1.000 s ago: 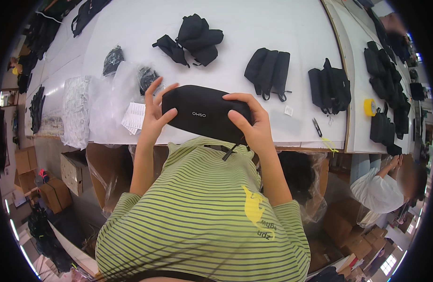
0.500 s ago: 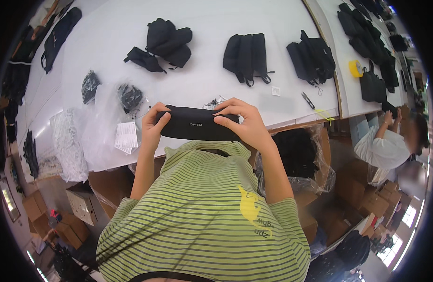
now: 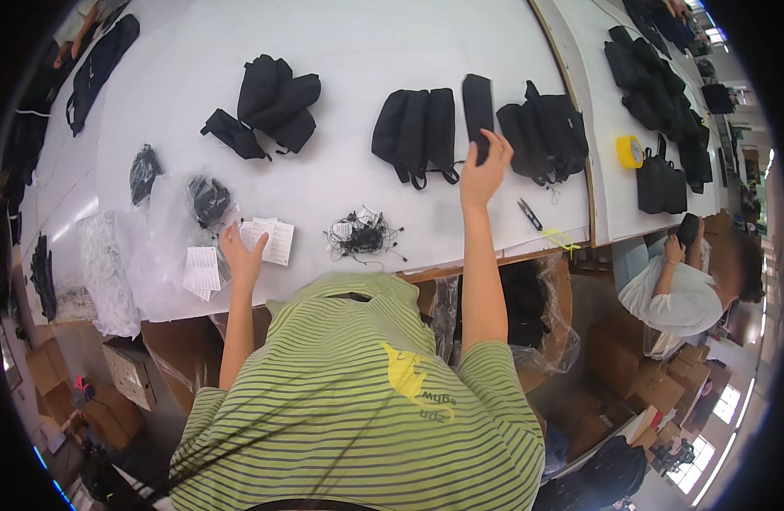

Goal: Assembling soft sunglasses cases by attaching small components and checking quality.

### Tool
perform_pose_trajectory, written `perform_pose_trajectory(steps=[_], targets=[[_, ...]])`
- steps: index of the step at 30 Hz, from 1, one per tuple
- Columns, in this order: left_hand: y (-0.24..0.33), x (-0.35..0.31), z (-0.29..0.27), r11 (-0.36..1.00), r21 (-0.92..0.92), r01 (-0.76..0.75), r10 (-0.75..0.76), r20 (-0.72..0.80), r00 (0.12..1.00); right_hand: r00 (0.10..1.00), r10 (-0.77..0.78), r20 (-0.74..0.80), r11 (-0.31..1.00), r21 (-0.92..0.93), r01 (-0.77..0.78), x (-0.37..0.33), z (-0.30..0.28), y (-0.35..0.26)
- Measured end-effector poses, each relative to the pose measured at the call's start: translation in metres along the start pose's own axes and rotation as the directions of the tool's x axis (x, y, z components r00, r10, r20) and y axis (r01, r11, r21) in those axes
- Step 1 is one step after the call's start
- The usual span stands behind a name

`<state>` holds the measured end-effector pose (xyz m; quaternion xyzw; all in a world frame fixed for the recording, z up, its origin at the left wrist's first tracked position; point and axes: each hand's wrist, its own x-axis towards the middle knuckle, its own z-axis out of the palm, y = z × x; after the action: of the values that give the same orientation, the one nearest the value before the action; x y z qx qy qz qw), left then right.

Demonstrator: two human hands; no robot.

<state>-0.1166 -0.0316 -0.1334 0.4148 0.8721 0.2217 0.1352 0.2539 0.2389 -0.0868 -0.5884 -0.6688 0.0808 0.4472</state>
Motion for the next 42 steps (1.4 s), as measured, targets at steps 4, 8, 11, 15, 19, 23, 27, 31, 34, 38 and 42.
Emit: perform_pose_trajectory(steps=[4, 8, 11, 15, 19, 23, 27, 31, 34, 38, 42], targets=[[0.005, -0.014, 0.014, 0.982, 0.19, -0.014, 0.017, -0.012, 1.0, 0.923, 0.05, 0.383, 0.999, -0.028, -0.042, -0.017, 0.022, 0.021], [0.007, -0.024, 0.024, 0.972, 0.236, -0.003, 0.047, -0.181, 0.982, 0.994, -0.04, 0.105, 0.988, -0.147, 0.055, -0.025, 0.01, -0.006], [0.03, -0.024, 0.021, 0.983, 0.17, 0.064, -0.019, -0.256, 0.966, 0.815, 0.177, 0.551, 0.962, 0.078, -0.262, -0.06, 0.011, -0.024], [0.042, -0.02, 0.015, 0.971, 0.228, 0.066, -0.027, -0.17, 0.985, 0.719, -0.049, 0.693, 0.999, 0.042, 0.027, -0.107, 0.047, -0.045], [0.056, -0.016, 0.007, 0.978, -0.113, 0.173, -0.176, -0.01, 0.984, 0.632, -0.14, 0.762, 0.981, 0.02, 0.193, -0.121, 0.07, -0.037], [0.077, -0.026, 0.008, 0.859, -0.498, 0.119, -0.158, -0.036, 0.987, 0.606, -0.156, 0.78, 0.987, 0.146, 0.066, -0.099, 0.054, -0.057], [0.162, -0.038, -0.009, 0.624, -0.741, 0.247, -0.206, 0.149, 0.967, 0.448, 0.06, 0.892, 0.583, 0.333, -0.741, -0.086, 0.027, -0.082], [0.195, -0.047, -0.013, 0.636, -0.744, 0.204, -0.055, 0.22, 0.974, 0.278, 0.0, 0.961, 0.356, 0.26, -0.898, -0.071, -0.005, -0.113], [0.202, -0.047, -0.016, 0.369, -0.874, 0.317, -0.006, 0.339, 0.941, 0.363, -0.033, 0.931, 0.529, 0.325, -0.784, -0.067, -0.018, -0.127], [0.204, -0.047, -0.022, 0.516, -0.83, 0.212, -0.024, 0.234, 0.972, 0.527, -0.03, 0.849, 0.666, 0.411, -0.623, -0.058, -0.028, -0.142], [0.203, -0.046, -0.031, 0.493, -0.841, 0.222, -0.032, 0.238, 0.971, 0.584, -0.031, 0.811, 0.737, 0.414, -0.535, -0.057, -0.031, -0.155]])
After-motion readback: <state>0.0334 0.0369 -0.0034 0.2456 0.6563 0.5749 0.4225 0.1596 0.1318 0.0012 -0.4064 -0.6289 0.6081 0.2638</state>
